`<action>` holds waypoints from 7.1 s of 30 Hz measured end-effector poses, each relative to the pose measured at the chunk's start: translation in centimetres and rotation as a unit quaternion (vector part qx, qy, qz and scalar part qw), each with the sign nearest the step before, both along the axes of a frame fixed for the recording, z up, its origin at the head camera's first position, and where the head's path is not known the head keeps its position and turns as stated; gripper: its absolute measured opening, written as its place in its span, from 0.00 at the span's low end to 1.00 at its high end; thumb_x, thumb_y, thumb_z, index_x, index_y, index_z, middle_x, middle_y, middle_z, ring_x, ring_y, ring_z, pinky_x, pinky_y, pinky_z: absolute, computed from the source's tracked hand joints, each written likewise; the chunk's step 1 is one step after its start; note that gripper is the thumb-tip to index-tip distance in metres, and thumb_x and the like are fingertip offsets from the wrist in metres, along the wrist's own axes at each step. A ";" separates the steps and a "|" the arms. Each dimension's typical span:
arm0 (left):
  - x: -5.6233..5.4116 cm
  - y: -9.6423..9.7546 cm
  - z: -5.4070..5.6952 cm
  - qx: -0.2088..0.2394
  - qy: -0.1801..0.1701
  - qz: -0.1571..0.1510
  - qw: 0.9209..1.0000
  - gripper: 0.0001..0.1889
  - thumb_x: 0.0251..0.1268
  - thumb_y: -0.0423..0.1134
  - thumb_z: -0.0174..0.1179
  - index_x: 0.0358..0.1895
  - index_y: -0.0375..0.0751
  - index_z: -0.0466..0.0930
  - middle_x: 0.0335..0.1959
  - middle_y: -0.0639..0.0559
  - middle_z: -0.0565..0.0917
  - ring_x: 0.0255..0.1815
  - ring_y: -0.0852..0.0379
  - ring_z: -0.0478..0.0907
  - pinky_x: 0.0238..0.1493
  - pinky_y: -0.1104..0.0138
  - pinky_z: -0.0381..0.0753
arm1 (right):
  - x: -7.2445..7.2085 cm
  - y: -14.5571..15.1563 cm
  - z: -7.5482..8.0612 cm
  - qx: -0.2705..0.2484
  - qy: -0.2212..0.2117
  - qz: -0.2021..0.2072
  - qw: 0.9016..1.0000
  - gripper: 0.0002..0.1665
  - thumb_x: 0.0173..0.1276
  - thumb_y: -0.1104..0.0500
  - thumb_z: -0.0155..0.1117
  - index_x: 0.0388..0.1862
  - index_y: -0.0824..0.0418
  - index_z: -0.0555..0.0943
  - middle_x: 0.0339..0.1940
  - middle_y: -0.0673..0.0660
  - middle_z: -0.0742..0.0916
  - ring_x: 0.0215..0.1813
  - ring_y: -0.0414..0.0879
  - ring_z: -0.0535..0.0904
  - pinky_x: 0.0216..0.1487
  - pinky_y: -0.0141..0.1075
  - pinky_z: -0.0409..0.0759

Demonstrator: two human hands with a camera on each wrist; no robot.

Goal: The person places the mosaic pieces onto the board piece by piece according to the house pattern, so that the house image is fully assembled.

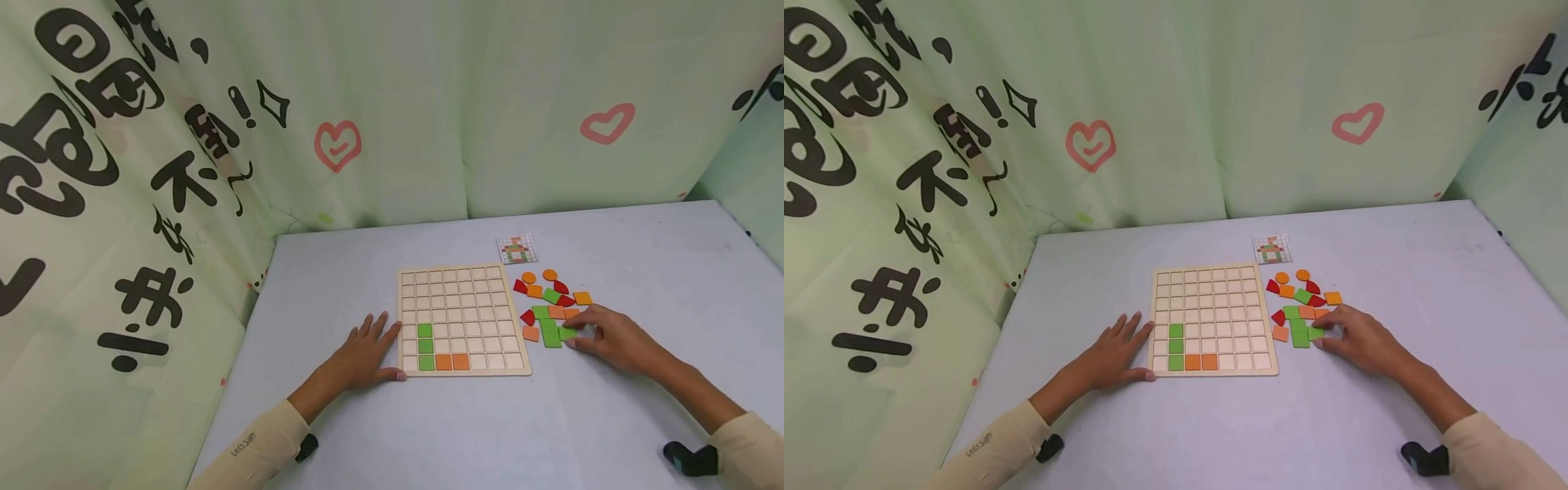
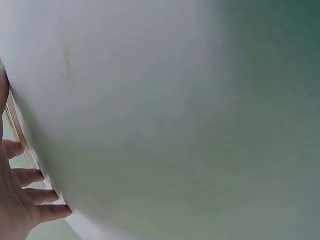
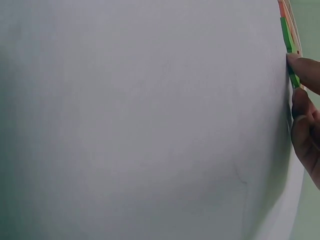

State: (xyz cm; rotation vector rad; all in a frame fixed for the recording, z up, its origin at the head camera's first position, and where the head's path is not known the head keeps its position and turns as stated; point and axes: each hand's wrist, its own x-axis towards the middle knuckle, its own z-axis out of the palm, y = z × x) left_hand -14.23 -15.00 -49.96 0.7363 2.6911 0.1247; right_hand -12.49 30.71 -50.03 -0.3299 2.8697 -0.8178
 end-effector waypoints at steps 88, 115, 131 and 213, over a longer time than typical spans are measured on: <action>-0.2 -0.1 -0.1 0.001 0.007 -0.008 1.000 0.51 0.62 0.74 0.53 0.82 0.51 0.49 0.83 0.41 0.50 0.82 0.34 0.47 0.74 0.40 0.60 | 0.1 -5.7 1.6 -0.205 -0.129 0.067 0.968 0.22 0.65 0.64 0.70 0.57 0.70 0.80 0.40 0.60 0.83 0.27 0.45 0.82 0.33 0.34 0.85; -0.1 -0.2 -0.1 0.011 -0.002 -0.004 1.000 0.52 0.62 0.74 0.54 0.82 0.52 0.48 0.83 0.41 0.49 0.82 0.34 0.47 0.74 0.40 0.60 | 0.4 -10.7 0.5 -0.189 -0.112 0.128 0.967 0.19 0.63 0.60 0.74 0.52 0.62 0.84 0.33 0.50 0.81 0.21 0.37 0.74 0.26 0.28 0.74; -0.1 -0.2 -0.3 0.006 0.007 -0.004 1.000 0.52 0.62 0.75 0.52 0.82 0.52 0.48 0.83 0.42 0.49 0.82 0.34 0.47 0.74 0.41 0.60 | 0.5 -12.4 0.5 -0.089 -0.027 0.148 0.985 0.16 0.61 0.58 0.75 0.48 0.55 0.85 0.33 0.40 0.81 0.30 0.33 0.71 0.31 0.27 0.73; 0.0 0.0 0.0 -0.005 -0.001 0.000 1.000 0.51 0.61 0.75 0.53 0.82 0.52 0.48 0.83 0.42 0.49 0.82 0.35 0.46 0.75 0.41 0.59 | 1.9 -4.1 -0.1 0.004 0.039 -0.080 0.996 0.24 0.53 0.55 0.81 0.47 0.67 0.87 0.36 0.59 0.87 0.41 0.53 0.78 0.33 0.36 0.73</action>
